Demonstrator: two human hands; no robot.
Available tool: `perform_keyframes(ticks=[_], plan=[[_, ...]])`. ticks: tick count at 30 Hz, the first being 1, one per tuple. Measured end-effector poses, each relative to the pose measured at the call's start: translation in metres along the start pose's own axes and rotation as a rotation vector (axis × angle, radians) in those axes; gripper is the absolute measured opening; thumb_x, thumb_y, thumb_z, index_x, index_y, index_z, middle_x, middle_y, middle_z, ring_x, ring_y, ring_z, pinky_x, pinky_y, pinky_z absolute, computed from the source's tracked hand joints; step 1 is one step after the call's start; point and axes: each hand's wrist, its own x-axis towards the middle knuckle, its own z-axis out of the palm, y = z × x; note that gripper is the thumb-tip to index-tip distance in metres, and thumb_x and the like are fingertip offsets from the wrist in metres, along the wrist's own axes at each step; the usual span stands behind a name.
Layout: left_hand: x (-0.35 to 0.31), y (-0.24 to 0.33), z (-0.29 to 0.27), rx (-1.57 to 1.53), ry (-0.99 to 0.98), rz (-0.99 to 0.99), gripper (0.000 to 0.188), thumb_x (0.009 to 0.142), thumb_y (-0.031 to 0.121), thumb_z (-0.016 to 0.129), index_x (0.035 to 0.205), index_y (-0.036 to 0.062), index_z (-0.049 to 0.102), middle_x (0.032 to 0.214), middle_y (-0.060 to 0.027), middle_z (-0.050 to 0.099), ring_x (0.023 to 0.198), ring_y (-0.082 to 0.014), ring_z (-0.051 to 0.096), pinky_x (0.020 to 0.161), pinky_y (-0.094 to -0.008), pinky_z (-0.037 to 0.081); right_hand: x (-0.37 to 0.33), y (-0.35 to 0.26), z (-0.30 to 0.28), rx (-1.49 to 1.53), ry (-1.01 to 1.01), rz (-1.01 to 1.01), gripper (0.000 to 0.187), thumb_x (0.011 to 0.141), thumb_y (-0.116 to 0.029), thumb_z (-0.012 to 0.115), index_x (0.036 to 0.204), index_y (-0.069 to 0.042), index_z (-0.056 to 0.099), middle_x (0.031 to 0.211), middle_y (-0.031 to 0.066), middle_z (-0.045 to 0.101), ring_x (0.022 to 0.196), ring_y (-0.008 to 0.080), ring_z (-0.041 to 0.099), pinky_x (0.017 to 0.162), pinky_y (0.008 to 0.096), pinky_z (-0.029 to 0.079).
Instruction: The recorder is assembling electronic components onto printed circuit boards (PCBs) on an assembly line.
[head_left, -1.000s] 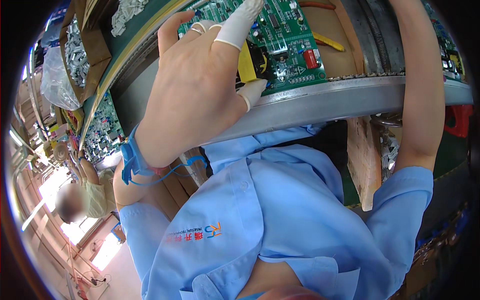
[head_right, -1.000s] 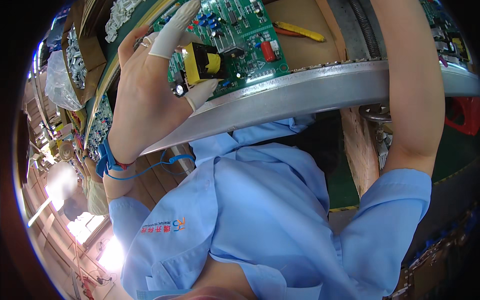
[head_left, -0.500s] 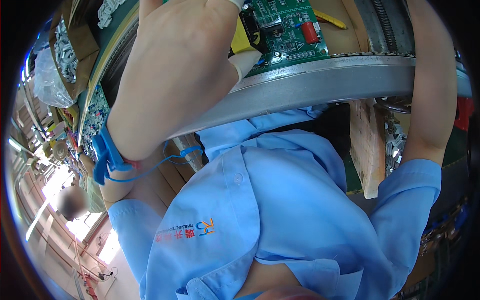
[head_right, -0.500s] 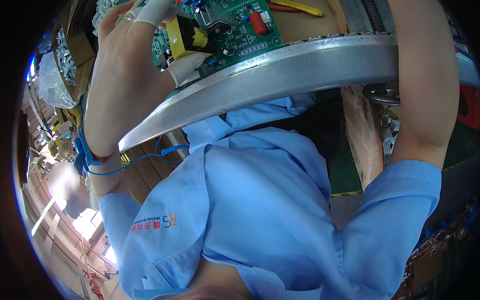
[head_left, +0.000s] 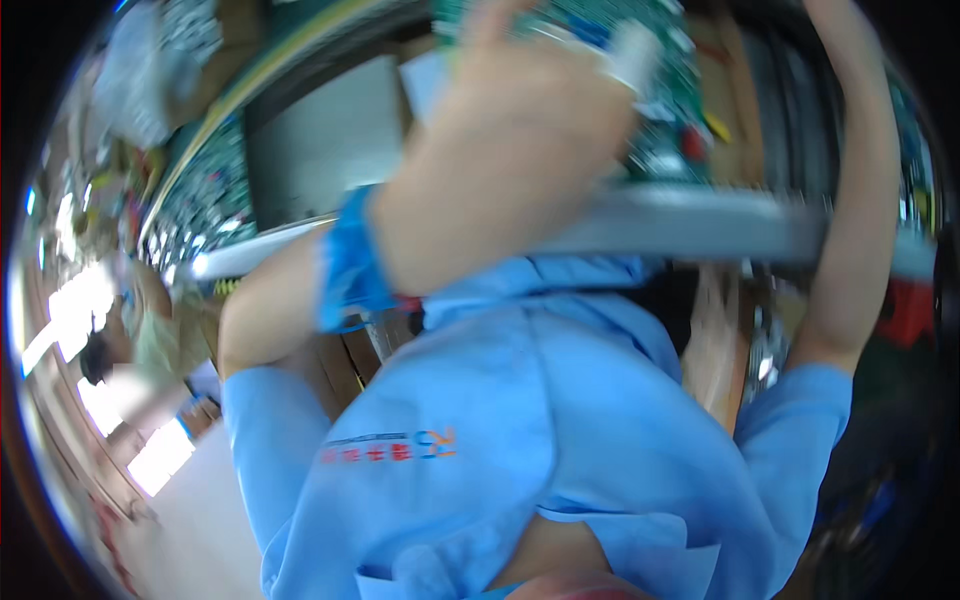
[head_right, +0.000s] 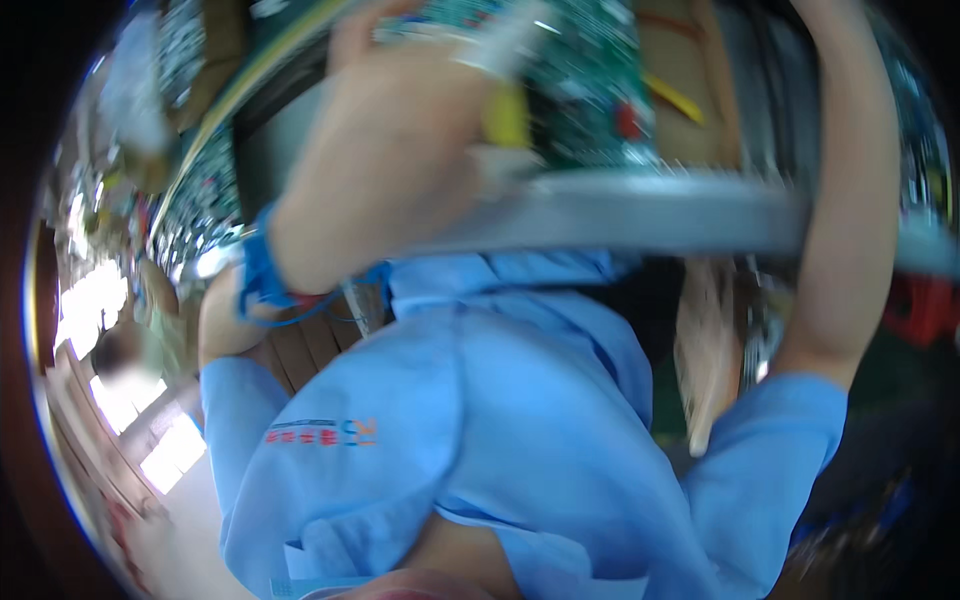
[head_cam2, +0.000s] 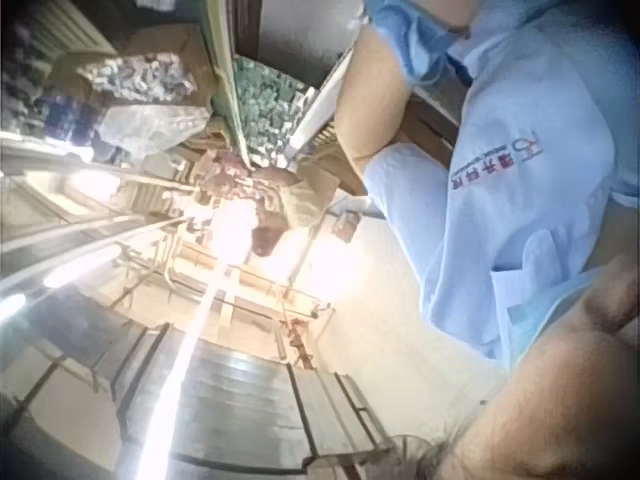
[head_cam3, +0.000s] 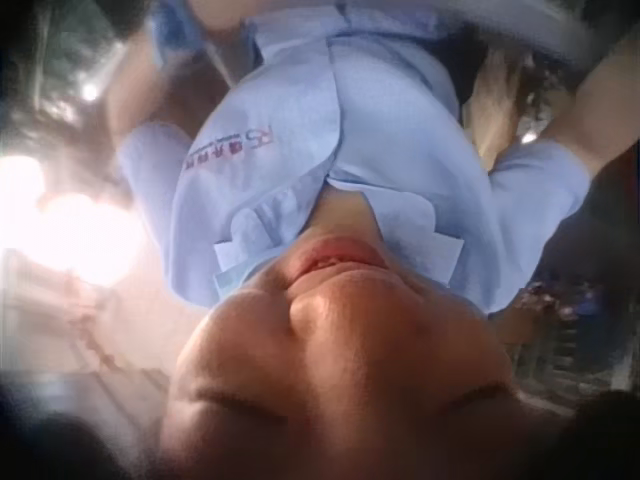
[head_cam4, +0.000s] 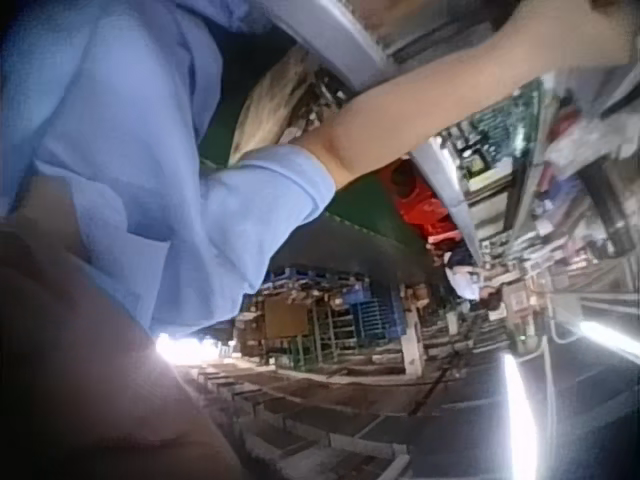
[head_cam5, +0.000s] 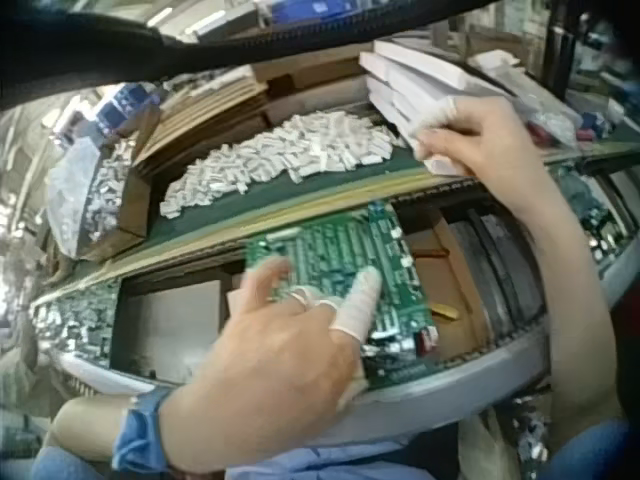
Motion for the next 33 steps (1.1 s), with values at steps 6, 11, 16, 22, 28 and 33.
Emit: perform_keyframes(ticks=[6, 11, 16, 22, 28, 33], plan=[[-0.051, -0.02, -0.013, -0.136, 0.175, -0.134, 0.016, 0.072, 0.015, 0.065, 0.086, 0.0077, 0.065, 0.071, -0.0056, 0.058, 0.078, -0.0248, 0.063, 0.097, -0.0515, 0.034, -0.033, 0.06, -0.005, -0.184, -0.135, 0.333, 0.027, 0.094, -0.015, 0.06, 0.119, -0.008, 0.066, 0.076, -0.0053, 0.058, 0.059, 0.0031, 0.038, 0.053, 0.019, 0.029], [-0.163, -0.118, -0.069, 0.245, -0.02, -0.561, 0.051, 0.076, 0.011, 0.063, 0.127, 0.0123, 0.056, 0.082, -0.0078, 0.061, 0.086, -0.0257, 0.062, 0.105, -0.0486, 0.028, -0.032, 0.008, 0.007, -0.158, -0.037, 0.147, 0.025, 0.095, -0.012, 0.059, 0.118, -0.005, 0.066, 0.09, -0.0019, 0.063, 0.065, 0.0036, 0.04, 0.058, 0.0182, 0.032], [-0.302, -0.217, -0.114, 0.328, 0.123, -1.034, 0.045, 0.084, 0.017, 0.064, 0.122, -0.0032, 0.053, 0.081, -0.0191, 0.063, 0.082, -0.0346, 0.063, 0.087, -0.0444, 0.042, 0.022, -0.121, 0.079, 0.006, -0.485, -0.127, 0.017, 0.084, 0.0, 0.064, 0.101, 0.002, 0.066, 0.093, 0.011, 0.066, 0.084, 0.0214, 0.062, 0.074, 0.0306, 0.048], [-0.42, -0.308, -0.059, 0.412, 0.004, -1.287, 0.045, 0.089, 0.02, 0.05, 0.132, 0.0111, 0.051, 0.097, -0.0171, 0.069, 0.096, -0.0333, 0.064, 0.102, -0.0567, 0.024, 0.032, -0.164, 0.147, -0.195, -0.802, -0.392, 0.023, 0.075, -0.002, 0.067, 0.098, -0.001, 0.065, 0.082, 0.012, 0.063, 0.077, 0.0287, 0.062, 0.064, 0.0385, 0.049], [-0.415, -0.326, -0.026, 0.437, -0.306, -1.223, 0.045, 0.084, 0.012, 0.047, 0.128, 0.0007, 0.051, 0.092, -0.0194, 0.069, 0.094, -0.0352, 0.065, 0.102, -0.059, 0.026, 0.018, -0.166, 0.16, -0.453, -0.926, -0.304, 0.025, 0.078, -0.006, 0.065, 0.102, -0.003, 0.063, 0.081, 0.0116, 0.062, 0.069, 0.0293, 0.065, 0.058, 0.0388, 0.05], [-0.446, -0.332, -0.018, 0.474, -0.265, -1.161, 0.05, 0.088, 0.017, 0.047, 0.136, 0.0035, 0.041, 0.084, -0.017, 0.069, 0.083, -0.0349, 0.066, 0.098, -0.061, 0.03, 0.02, -0.167, 0.162, -0.569, -1.008, -0.204, 0.016, 0.08, -0.007, 0.063, 0.096, -0.004, 0.06, 0.08, 0.0117, 0.062, 0.066, 0.0303, 0.065, 0.056, 0.0399, 0.05]])
